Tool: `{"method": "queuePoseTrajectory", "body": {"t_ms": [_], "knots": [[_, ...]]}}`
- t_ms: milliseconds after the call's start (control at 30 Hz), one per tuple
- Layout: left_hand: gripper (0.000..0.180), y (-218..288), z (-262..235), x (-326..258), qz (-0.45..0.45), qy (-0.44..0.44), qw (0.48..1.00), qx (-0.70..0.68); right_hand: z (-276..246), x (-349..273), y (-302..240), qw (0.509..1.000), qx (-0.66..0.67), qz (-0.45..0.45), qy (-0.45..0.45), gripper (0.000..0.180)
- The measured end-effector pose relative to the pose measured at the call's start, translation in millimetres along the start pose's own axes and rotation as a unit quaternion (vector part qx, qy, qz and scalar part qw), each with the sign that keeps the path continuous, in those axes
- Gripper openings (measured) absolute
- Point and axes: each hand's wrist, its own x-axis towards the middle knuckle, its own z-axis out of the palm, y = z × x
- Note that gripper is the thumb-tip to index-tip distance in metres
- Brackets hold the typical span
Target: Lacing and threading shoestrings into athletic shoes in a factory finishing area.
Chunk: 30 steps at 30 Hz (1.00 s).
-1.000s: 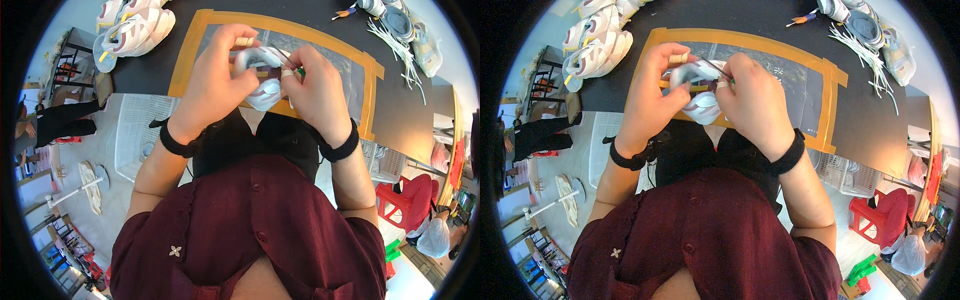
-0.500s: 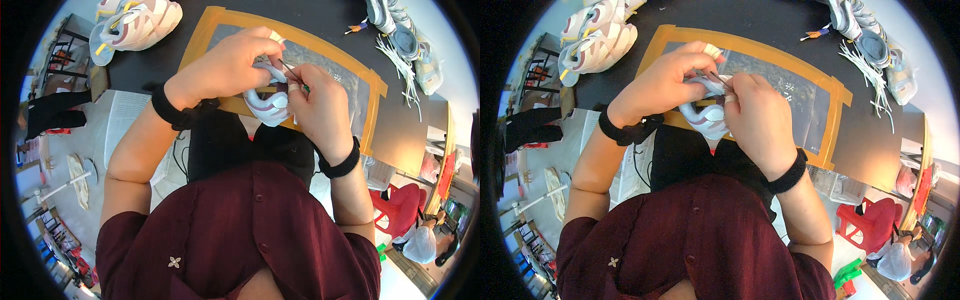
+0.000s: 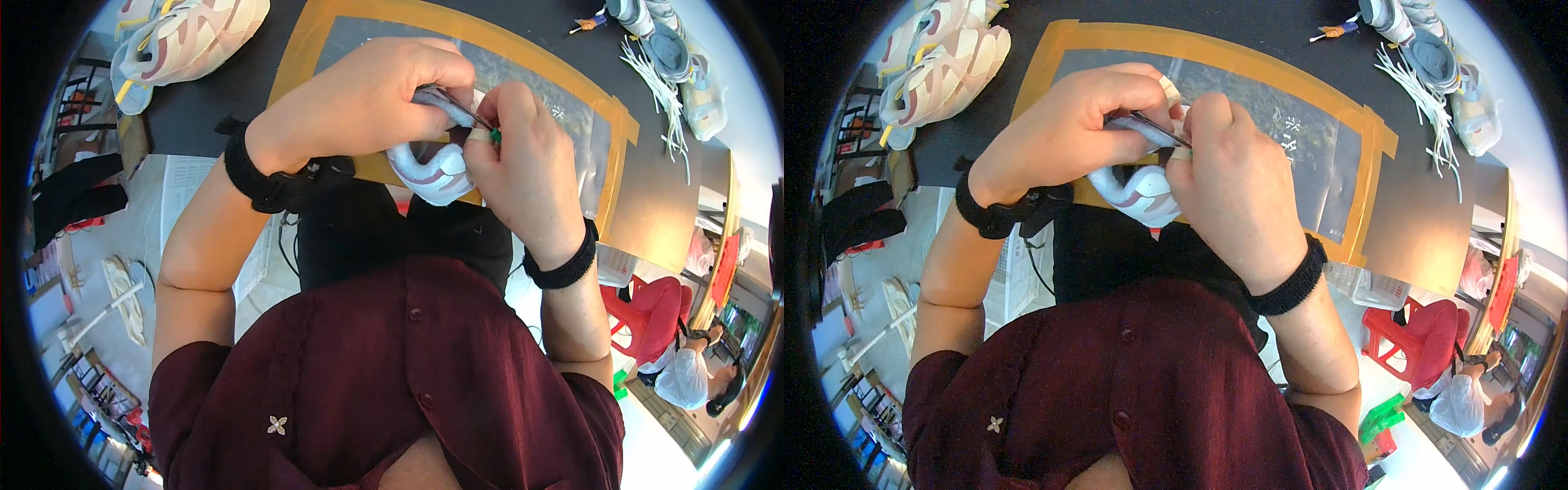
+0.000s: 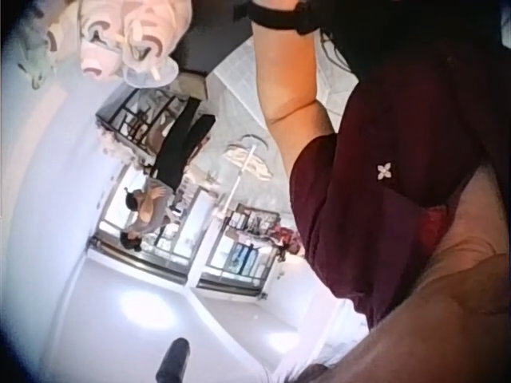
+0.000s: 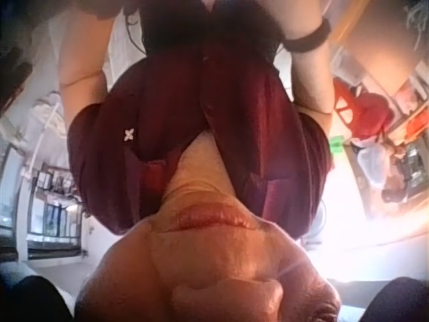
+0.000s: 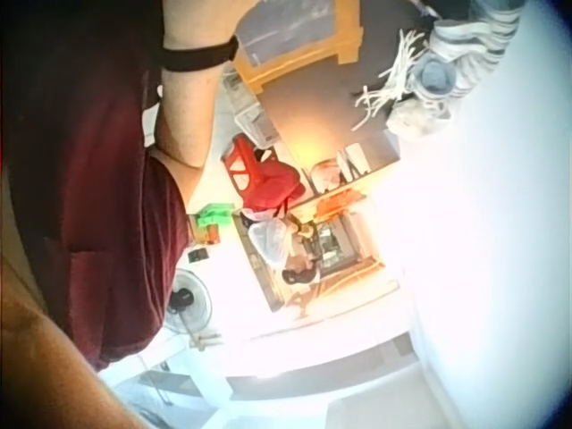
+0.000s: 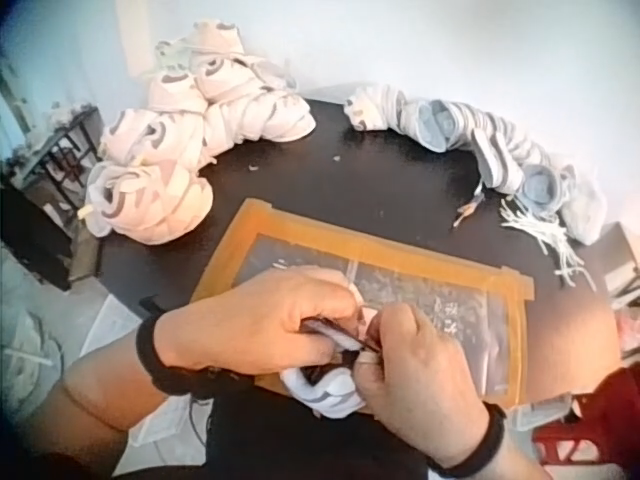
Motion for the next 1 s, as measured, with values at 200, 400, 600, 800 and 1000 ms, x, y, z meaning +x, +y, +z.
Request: {"method": "queuePoseTrajectory", "body": {"t_ms": [200,400,600,800,1000], "knots": [[0.023,-1.4,0.7,-2.4,0.022,0.003,1.0,0.012,-0.9,-0.2,-0.3,0.999,0.029,0.018,-0.004,0.02],[0.026,-4.0,-0.1,-2.7,0.018,0.001,1.0,-0.01,-1.7,0.3,-1.1,0.998,0.055,0.035,-0.008,0.018],[0.025,-1.2,2.1,-4.9,-0.052,0.023,0.994,-0.092,-22.0,-4.8,6.5,0.965,0.244,0.097,0.021,0.014],[0.029,3.1,-0.5,-8.1,-0.015,0.026,0.998,-0.053,-29.9,-27.4,20.9,0.968,0.237,0.058,0.063,0.011],[0.026,18.4,5.4,-21.1,0.075,0.127,0.975,0.166,-34.0,-32.5,24.7,0.978,0.206,0.014,0.028,0.012]]}}
